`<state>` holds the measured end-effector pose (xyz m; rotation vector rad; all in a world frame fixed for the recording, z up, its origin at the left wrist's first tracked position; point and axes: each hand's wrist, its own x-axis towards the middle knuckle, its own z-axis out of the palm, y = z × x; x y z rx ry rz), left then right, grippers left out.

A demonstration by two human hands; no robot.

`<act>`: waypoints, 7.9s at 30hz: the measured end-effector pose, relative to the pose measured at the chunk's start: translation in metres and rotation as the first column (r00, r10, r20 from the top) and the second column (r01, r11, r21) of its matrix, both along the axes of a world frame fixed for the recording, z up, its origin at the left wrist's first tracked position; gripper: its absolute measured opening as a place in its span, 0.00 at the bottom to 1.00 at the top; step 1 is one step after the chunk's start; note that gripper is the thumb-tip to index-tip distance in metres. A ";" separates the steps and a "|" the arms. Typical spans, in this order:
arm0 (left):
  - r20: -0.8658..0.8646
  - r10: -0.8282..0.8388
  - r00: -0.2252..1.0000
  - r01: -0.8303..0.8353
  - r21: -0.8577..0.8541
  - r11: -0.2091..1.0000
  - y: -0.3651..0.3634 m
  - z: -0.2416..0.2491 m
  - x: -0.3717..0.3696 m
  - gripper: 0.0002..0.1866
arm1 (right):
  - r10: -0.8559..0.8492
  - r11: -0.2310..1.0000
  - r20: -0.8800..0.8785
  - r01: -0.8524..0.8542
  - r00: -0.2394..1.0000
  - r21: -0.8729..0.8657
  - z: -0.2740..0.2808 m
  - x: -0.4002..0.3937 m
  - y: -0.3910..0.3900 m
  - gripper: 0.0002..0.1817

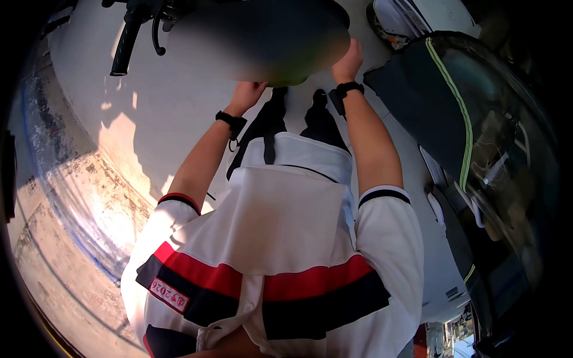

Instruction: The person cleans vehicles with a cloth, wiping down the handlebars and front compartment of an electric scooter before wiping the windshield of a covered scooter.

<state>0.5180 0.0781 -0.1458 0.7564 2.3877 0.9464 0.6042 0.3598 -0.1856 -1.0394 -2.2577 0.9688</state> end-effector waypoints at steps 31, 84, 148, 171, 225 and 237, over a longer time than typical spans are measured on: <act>-0.179 -0.029 0.983 0.032 0.018 0.999 0.027 -0.022 -0.038 0.27 | 0.364 0.847 0.521 -0.507 0.772 0.160 -0.010 0.017 -0.028 0.31; -0.346 -0.215 0.913 0.028 -0.472 0.881 0.061 -0.060 -0.169 0.43 | 0.500 0.838 0.342 -0.544 0.795 0.040 0.024 0.001 -0.065 0.27; 0.390 -0.563 0.729 0.510 0.241 0.826 0.019 -0.001 -0.060 0.10 | 0.207 0.967 0.527 -0.254 0.824 0.017 0.016 0.092 -0.068 0.18; 0.121 -0.093 0.988 0.096 -0.021 0.995 -0.076 -0.046 -0.102 0.12 | 0.683 0.726 0.420 -0.613 0.597 -0.311 0.030 0.069 -0.088 0.17; 0.218 -0.502 0.837 0.528 -0.081 0.845 -0.009 -0.046 -0.089 0.07 | -0.190 0.974 0.464 0.224 0.865 -0.020 0.042 0.115 -0.088 0.09; 0.141 -0.598 0.789 0.574 0.175 0.800 0.126 0.050 0.055 0.07 | -0.510 0.849 0.114 0.520 0.853 -0.089 0.076 0.306 -0.038 0.10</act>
